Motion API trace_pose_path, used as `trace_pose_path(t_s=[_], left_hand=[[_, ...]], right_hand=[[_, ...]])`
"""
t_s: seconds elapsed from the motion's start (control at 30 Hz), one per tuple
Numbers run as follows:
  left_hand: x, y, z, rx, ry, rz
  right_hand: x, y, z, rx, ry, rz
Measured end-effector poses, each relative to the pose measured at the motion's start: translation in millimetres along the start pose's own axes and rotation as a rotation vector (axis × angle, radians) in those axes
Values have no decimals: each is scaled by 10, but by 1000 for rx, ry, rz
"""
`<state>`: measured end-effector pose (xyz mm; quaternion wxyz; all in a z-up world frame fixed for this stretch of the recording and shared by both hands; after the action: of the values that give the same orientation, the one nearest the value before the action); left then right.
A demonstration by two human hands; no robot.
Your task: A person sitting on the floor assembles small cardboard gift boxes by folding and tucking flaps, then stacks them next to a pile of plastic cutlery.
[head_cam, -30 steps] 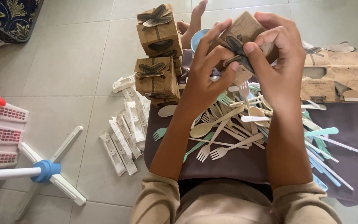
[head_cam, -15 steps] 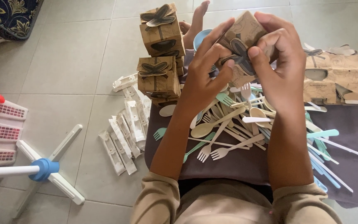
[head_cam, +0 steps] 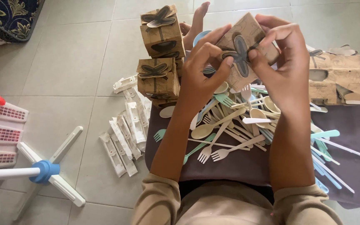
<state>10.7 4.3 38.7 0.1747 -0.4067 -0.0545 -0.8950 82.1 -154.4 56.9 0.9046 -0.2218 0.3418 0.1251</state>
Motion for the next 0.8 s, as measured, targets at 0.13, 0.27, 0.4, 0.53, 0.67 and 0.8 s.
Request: trace_pose_path(t_s=[0.13, 0.27, 0.4, 0.53, 0.67, 0.8], left_hand=[[0, 11, -44, 47, -57, -35], [-102, -32, -36, 65, -58, -132], [-44, -91, -36, 85, -50, -159], [24, -216, -22, 206, -5, -141], [133, -331, -28, 238, 1, -107], [315, -610, -40, 223, 9, -71]], right_hand=[[-68, -16, 5, 16, -35, -74], [-61, -13, 23, 8, -90, -149], [-66, 20, 22, -75, -121, -107], [-16, 91, -25, -110, -212, -276], [-33, 293, -35, -157, -164, -452], [-206, 488, -33, -160, -112, -256]])
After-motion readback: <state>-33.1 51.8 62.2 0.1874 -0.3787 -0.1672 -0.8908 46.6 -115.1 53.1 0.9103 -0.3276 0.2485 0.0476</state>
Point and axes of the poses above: each hand's wrist, its own z-axis towards the middle knuckle, its own y-axis out of the palm, x = y × z, the point moved 3 cm from there along z, towards the middle knuckle, and after that the axes turned 9 degrees about -z, right-handed, at the moved point
